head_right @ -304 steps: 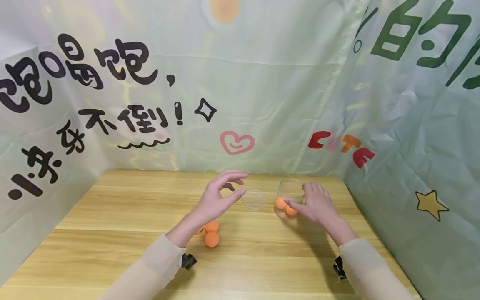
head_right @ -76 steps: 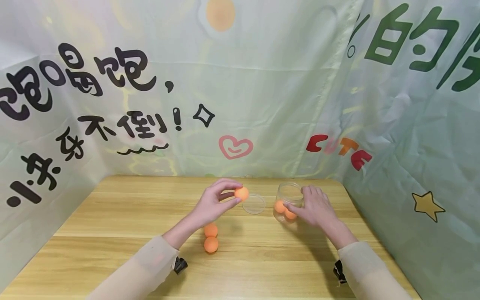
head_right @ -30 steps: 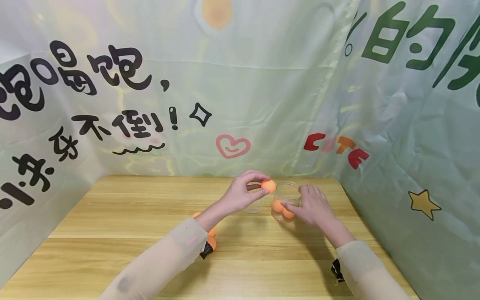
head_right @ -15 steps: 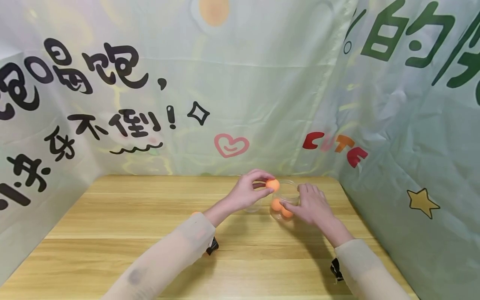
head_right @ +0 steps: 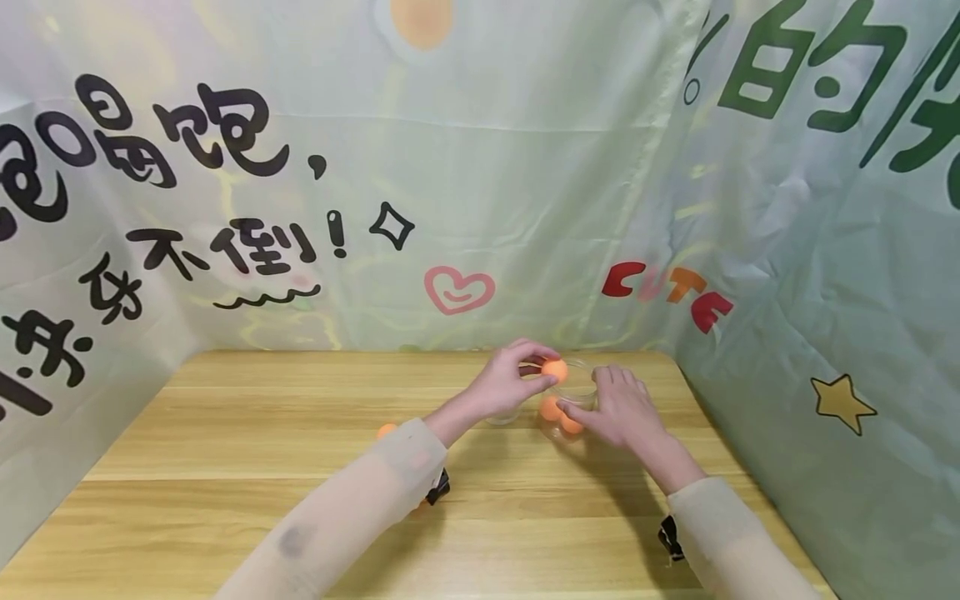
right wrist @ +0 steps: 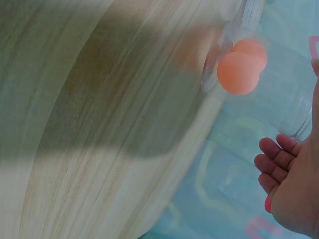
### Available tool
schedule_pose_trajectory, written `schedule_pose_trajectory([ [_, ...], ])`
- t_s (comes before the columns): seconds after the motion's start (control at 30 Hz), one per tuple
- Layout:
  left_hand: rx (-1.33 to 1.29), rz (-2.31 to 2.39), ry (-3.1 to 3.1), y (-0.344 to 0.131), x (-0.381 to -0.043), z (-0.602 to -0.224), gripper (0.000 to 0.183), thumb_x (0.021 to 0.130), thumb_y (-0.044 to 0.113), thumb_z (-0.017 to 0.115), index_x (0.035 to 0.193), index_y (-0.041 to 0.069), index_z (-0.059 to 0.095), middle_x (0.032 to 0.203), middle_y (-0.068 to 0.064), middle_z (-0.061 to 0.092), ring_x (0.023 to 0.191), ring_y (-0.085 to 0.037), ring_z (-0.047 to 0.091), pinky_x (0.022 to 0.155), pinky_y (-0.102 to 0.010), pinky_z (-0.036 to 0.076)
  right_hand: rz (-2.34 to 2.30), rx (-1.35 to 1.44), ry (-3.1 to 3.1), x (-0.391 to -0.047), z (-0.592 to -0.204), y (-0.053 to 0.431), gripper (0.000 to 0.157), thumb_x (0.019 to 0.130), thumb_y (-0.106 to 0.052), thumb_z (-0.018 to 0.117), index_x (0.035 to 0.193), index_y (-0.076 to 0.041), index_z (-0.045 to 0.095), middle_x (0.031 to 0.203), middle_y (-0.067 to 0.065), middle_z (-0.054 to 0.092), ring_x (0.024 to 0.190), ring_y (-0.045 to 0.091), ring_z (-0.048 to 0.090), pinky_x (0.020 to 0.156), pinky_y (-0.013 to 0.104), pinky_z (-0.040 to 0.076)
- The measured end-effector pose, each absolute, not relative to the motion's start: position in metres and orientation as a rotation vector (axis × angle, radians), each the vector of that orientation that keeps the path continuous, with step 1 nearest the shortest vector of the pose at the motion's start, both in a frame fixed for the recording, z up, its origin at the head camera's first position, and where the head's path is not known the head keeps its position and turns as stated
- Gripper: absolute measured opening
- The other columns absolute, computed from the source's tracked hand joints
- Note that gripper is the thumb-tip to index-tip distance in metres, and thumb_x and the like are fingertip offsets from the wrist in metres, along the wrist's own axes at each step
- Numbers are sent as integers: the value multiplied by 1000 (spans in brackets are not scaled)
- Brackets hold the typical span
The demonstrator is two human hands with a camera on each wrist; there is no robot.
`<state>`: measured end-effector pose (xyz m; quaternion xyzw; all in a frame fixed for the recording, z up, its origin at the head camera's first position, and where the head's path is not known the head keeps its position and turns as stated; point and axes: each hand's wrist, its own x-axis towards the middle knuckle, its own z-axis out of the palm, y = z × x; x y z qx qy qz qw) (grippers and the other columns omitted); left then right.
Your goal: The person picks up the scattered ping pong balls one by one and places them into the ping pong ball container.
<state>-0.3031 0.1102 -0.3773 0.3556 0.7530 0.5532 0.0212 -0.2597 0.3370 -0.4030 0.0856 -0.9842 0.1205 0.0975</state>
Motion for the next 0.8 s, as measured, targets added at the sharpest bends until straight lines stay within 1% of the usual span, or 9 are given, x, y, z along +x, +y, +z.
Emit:
schedule_pose_trajectory([
  [0.23, 1067, 1663, 2373, 117, -306, -377, 32, 97, 11, 75, 128, 6, 69, 124, -3, 62, 109, -10, 64, 99, -22, 55, 357, 262, -2906, -259, -403, 337, 82, 93, -65, 66, 124, 9, 52, 119, 28, 58, 113, 46, 52, 96, 65, 43],
  [0.43, 1024, 1549, 2488, 122, -310, -375, 31, 98, 17, 74, 129, 11, 70, 127, -1, 63, 110, -15, 63, 95, -21, 54, 360, 259, -2909, -259, -402, 337, 82, 93, -66, 66, 124, 9, 52, 118, 26, 57, 111, 44, 52, 95, 64, 43],
  [0.53, 1020, 1509, 2519, 124, -312, -375, 32, 98, 17, 74, 130, 12, 70, 127, 1, 63, 112, -17, 63, 95, -22, 53, 359, 257, -2913, -259, -402, 336, 82, 93, -66, 66, 124, 9, 53, 118, 26, 57, 111, 44, 52, 95, 64, 43],
  [0.67, 1052, 1461, 2538, 127, -315, -376, 33, 98, 15, 74, 130, 11, 69, 125, 2, 65, 114, -14, 61, 97, -22, 52, 361, 258, -2907, -259, -402, 336, 81, 92, -64, 67, 124, 9, 53, 117, 26, 58, 111, 44, 53, 96, 64, 43],
  [0.8, 1094, 1410, 2556, 130, -316, -379, 32, 98, 11, 73, 131, 10, 69, 126, 1, 65, 116, -12, 59, 101, -22, 50, 365, 264, -2893, -258, -402, 336, 78, 92, -63, 69, 121, 8, 54, 114, 24, 59, 108, 42, 54, 93, 63, 44],
])
